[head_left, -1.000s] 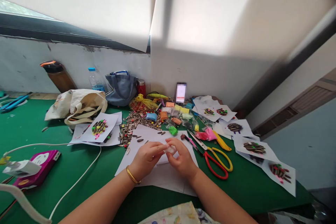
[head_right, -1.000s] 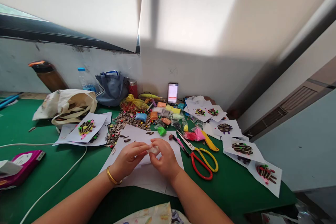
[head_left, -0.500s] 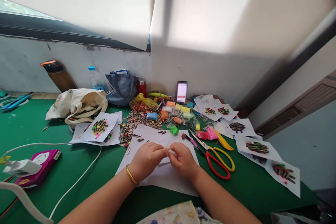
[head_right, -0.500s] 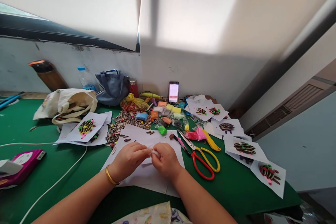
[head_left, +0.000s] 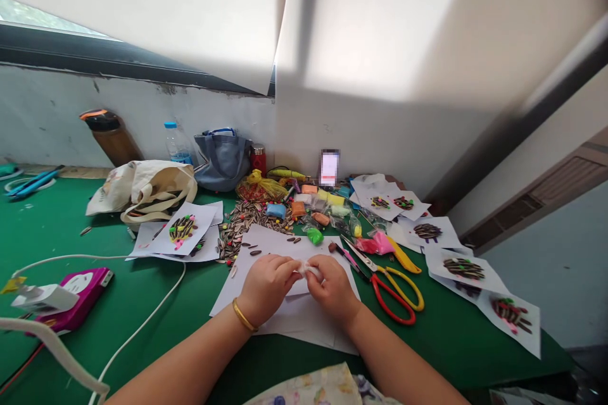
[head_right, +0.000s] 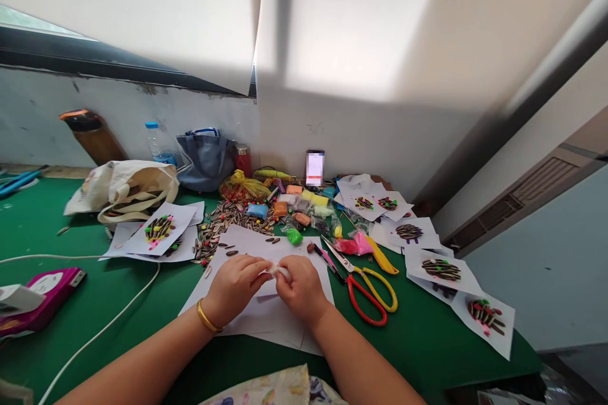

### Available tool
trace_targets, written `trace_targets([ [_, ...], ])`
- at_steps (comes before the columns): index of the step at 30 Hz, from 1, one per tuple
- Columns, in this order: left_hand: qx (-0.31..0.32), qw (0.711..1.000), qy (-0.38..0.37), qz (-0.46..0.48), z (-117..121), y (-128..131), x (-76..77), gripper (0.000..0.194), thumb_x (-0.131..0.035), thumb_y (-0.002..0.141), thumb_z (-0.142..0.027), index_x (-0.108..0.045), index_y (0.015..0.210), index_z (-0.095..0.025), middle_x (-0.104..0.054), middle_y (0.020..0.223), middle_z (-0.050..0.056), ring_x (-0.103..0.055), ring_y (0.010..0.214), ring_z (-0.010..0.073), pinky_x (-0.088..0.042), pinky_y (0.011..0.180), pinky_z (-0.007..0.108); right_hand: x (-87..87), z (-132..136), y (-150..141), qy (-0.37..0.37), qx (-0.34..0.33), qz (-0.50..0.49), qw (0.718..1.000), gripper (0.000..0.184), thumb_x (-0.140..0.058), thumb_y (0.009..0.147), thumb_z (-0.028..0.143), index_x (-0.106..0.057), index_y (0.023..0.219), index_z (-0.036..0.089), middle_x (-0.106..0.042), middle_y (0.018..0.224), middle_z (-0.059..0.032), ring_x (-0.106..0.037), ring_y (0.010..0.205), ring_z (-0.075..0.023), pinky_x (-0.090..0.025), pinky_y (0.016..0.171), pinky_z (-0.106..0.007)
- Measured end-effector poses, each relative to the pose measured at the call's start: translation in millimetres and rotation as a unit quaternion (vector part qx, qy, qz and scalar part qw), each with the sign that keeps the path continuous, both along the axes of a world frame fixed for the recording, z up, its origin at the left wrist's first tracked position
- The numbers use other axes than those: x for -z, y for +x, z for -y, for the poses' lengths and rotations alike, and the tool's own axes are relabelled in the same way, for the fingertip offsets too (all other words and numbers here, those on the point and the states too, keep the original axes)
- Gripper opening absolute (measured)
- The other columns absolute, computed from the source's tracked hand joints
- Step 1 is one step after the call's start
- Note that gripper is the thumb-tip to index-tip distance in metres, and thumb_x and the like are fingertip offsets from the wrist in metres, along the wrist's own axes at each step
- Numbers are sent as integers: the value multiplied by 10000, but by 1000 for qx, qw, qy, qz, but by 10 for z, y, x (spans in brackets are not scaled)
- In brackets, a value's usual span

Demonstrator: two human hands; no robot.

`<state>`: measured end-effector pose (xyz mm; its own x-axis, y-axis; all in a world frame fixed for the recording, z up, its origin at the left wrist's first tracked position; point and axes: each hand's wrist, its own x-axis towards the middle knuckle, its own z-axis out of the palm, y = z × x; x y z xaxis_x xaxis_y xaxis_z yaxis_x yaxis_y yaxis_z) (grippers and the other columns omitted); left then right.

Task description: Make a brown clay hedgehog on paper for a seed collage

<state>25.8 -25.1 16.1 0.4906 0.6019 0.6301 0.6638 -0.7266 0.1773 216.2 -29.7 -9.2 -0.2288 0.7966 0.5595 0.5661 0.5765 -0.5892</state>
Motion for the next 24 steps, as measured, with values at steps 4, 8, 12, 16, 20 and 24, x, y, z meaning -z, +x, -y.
trace_targets([
  [4,-4,1000,-6,-9,13,-9,-18,129,-646,886,-275,-642,977,-184,-736,900,37,-667,800,206,-464,709,353,-3,14,0,-8,9,-3,1000,121,-521,848,238,-615,915,203,-670,846,-40,-590,798,-196,-437,737,-311],
  [8,-15,999,-29,-29,35,-5,-39,129,-655,880,-307,-643,932,-189,-731,884,40,-662,800,215,-455,717,354,-20,33,4,-16,8,4,1000,128,-516,860,260,-619,908,203,-669,827,-38,-591,780,-198,-437,716,-309],
  [12,-9,996,-57,-61,39,-13,-63,90,-665,866,-265,-634,896,-186,-716,873,40,-644,795,216,-451,706,346,-17,52,-5,2,1,11,1000,127,-515,859,265,-616,898,198,-666,829,-46,-591,787,-202,-440,727,-317],
  [16,-1,994,-68,-89,35,-21,-67,80,-643,875,-243,-607,840,-181,-673,839,38,-606,782,210,-441,700,336,-20,64,-31,19,-6,24,1000,127,-502,866,258,-610,897,197,-662,832,-50,-587,788,-202,-436,730,-319],
  [20,-10,994,-10,-110,45,-8,-42,158,-556,931,-259,-566,794,-179,-622,797,47,-563,771,215,-415,706,348,-39,63,-50,37,7,32,999,141,-480,885,263,-602,896,193,-650,820,-51,-571,776,-202,-422,719,-321],
  [24,-6,996,22,-84,54,-2,-33,183,-517,953,-258,-563,794,-181,-608,773,43,-545,759,206,-407,707,345,-45,57,-57,49,13,45,998,152,-455,911,258,-592,917,192,-642,842,-54,-564,802,-206,-409,744,-332],
])
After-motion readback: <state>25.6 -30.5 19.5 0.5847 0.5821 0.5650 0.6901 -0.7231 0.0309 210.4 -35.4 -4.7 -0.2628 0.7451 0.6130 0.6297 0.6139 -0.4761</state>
